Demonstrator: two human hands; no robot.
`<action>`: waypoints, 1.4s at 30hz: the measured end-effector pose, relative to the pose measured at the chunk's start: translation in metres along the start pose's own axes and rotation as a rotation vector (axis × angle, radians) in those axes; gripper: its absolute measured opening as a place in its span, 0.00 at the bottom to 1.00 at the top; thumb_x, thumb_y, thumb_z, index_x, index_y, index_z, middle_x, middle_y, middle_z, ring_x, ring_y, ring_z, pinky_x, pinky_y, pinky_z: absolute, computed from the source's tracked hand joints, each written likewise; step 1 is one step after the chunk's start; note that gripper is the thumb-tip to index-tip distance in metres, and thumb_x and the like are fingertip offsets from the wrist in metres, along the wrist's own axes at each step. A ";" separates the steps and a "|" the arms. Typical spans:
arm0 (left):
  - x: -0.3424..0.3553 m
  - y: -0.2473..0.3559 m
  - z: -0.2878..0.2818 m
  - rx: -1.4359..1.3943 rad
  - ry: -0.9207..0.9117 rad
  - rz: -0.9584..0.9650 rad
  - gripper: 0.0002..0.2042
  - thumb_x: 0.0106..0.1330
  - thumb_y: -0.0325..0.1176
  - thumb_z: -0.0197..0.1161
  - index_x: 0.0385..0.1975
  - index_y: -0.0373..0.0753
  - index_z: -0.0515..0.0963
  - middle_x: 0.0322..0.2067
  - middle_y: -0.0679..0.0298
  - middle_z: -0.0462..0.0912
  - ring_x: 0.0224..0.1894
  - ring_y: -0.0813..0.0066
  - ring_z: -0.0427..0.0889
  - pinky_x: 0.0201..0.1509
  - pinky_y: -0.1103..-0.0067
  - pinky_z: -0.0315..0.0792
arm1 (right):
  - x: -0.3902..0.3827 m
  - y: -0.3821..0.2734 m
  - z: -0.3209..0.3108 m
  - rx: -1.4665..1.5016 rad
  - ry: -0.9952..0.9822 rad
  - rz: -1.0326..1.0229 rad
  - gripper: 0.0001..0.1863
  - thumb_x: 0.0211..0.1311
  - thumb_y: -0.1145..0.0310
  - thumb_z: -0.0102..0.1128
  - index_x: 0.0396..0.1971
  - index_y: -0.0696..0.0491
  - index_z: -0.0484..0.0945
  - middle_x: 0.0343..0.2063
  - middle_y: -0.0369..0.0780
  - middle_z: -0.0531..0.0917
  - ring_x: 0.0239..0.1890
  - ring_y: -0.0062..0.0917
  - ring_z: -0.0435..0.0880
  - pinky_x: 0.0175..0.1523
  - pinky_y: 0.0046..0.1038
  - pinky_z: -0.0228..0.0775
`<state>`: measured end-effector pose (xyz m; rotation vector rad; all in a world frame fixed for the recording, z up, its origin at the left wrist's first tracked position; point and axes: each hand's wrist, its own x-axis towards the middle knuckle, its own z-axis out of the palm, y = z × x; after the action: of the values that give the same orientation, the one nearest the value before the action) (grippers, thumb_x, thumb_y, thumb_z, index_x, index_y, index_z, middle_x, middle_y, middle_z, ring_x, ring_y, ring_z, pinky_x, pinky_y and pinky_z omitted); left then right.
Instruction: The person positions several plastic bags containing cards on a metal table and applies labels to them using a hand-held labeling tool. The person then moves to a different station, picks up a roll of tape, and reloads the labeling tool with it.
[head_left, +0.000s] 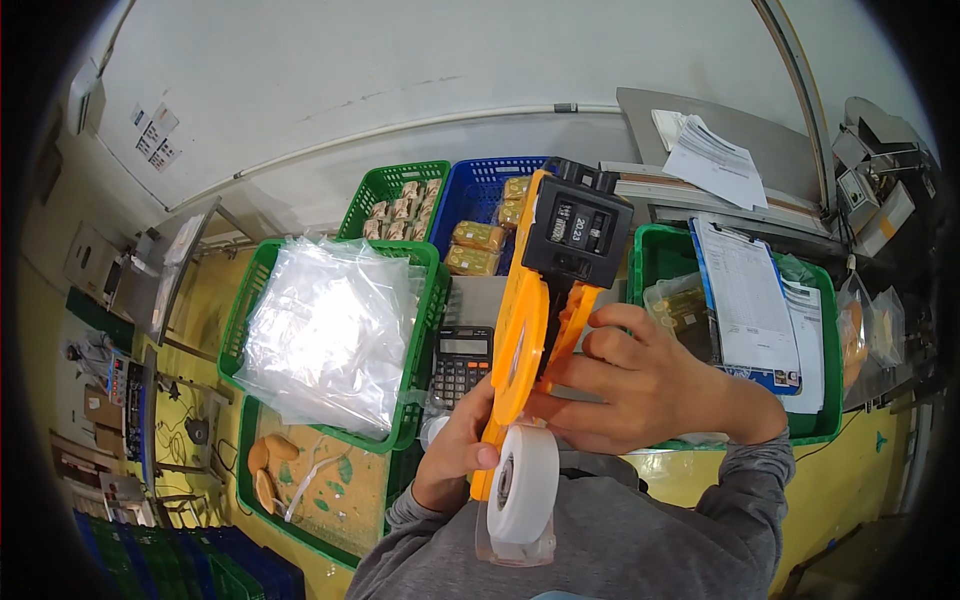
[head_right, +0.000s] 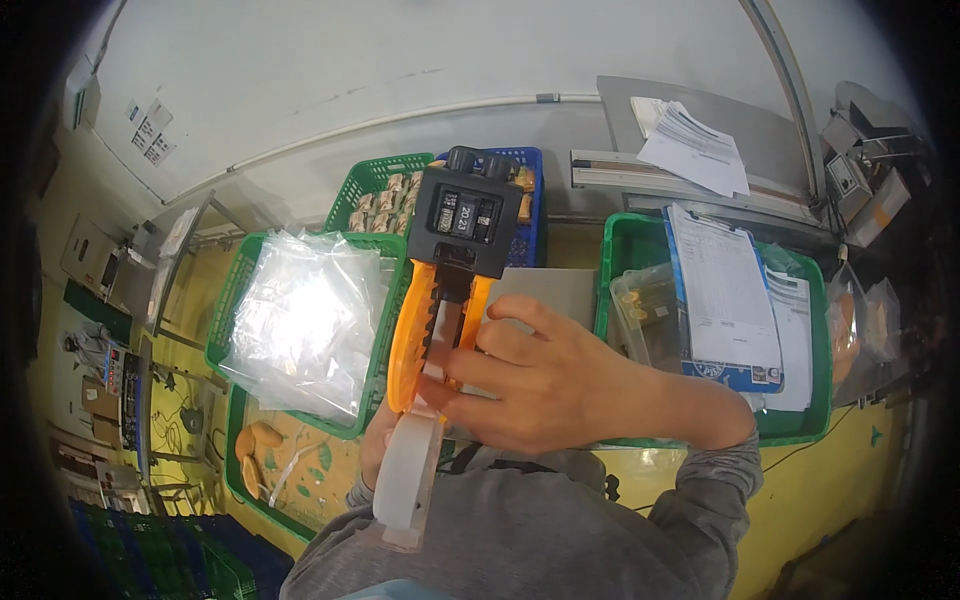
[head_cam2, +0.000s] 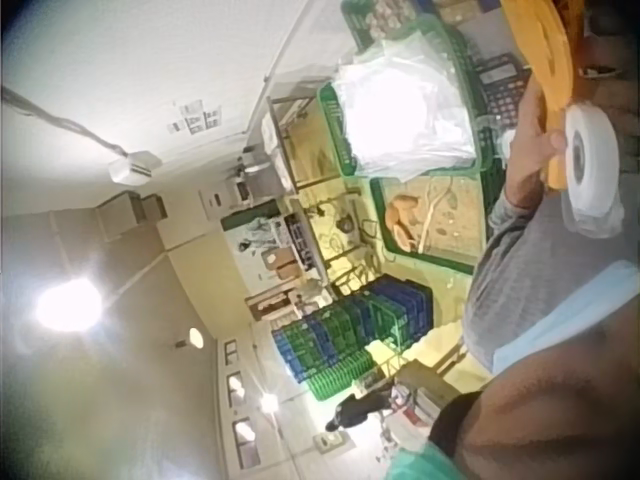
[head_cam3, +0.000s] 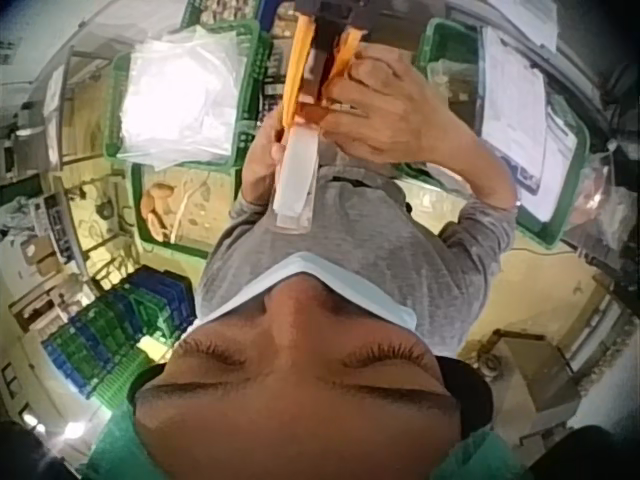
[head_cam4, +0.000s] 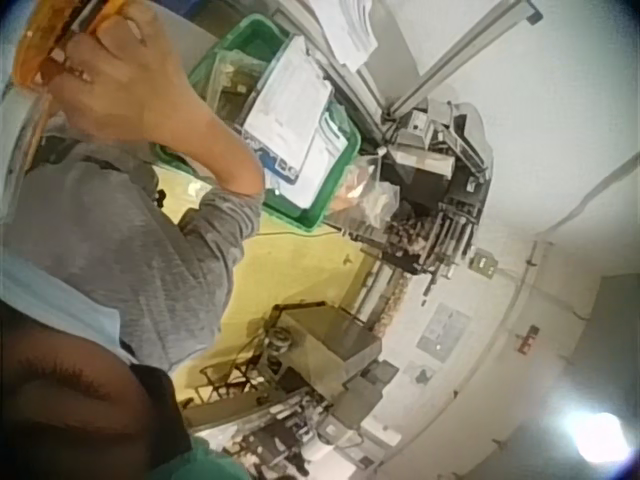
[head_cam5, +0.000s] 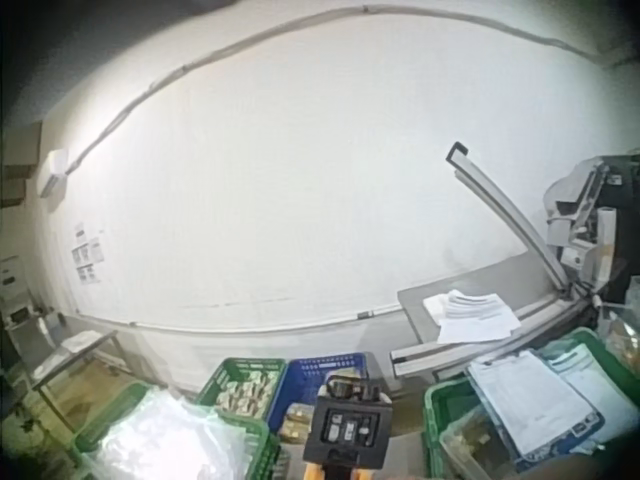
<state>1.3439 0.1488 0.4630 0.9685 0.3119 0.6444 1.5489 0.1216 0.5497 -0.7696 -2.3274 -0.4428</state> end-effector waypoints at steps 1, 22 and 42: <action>0.001 0.001 0.002 0.002 0.005 0.017 0.52 0.39 0.57 0.72 0.60 0.32 0.55 0.51 0.62 0.67 0.53 0.76 0.67 0.57 0.82 0.59 | 0.000 -0.001 0.002 -0.011 -0.006 0.007 0.13 0.42 0.64 0.58 0.32 0.48 0.79 0.32 0.30 0.74 0.35 0.19 0.69 0.48 0.27 0.59; -0.011 -0.010 -0.008 -0.005 0.086 0.023 0.52 0.33 0.58 0.74 0.57 0.32 0.59 0.44 0.64 0.70 0.45 0.77 0.70 0.49 0.84 0.62 | -0.026 -0.023 0.019 0.024 0.365 0.214 0.14 0.34 0.69 0.64 0.28 0.47 0.79 0.26 0.32 0.71 0.29 0.27 0.65 0.35 0.30 0.58; 0.001 -0.006 0.005 0.013 0.020 0.096 0.49 0.41 0.50 0.73 0.60 0.29 0.56 0.53 0.60 0.67 0.55 0.73 0.66 0.60 0.79 0.56 | -0.015 -0.047 -0.010 0.319 0.196 0.342 0.23 0.55 0.51 0.54 0.41 0.55 0.78 0.39 0.42 0.79 0.44 0.33 0.73 0.51 0.35 0.61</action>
<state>1.3495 0.1441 0.4606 0.9940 0.2891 0.7410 1.5335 0.0747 0.5416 -0.8979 -1.9682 0.0054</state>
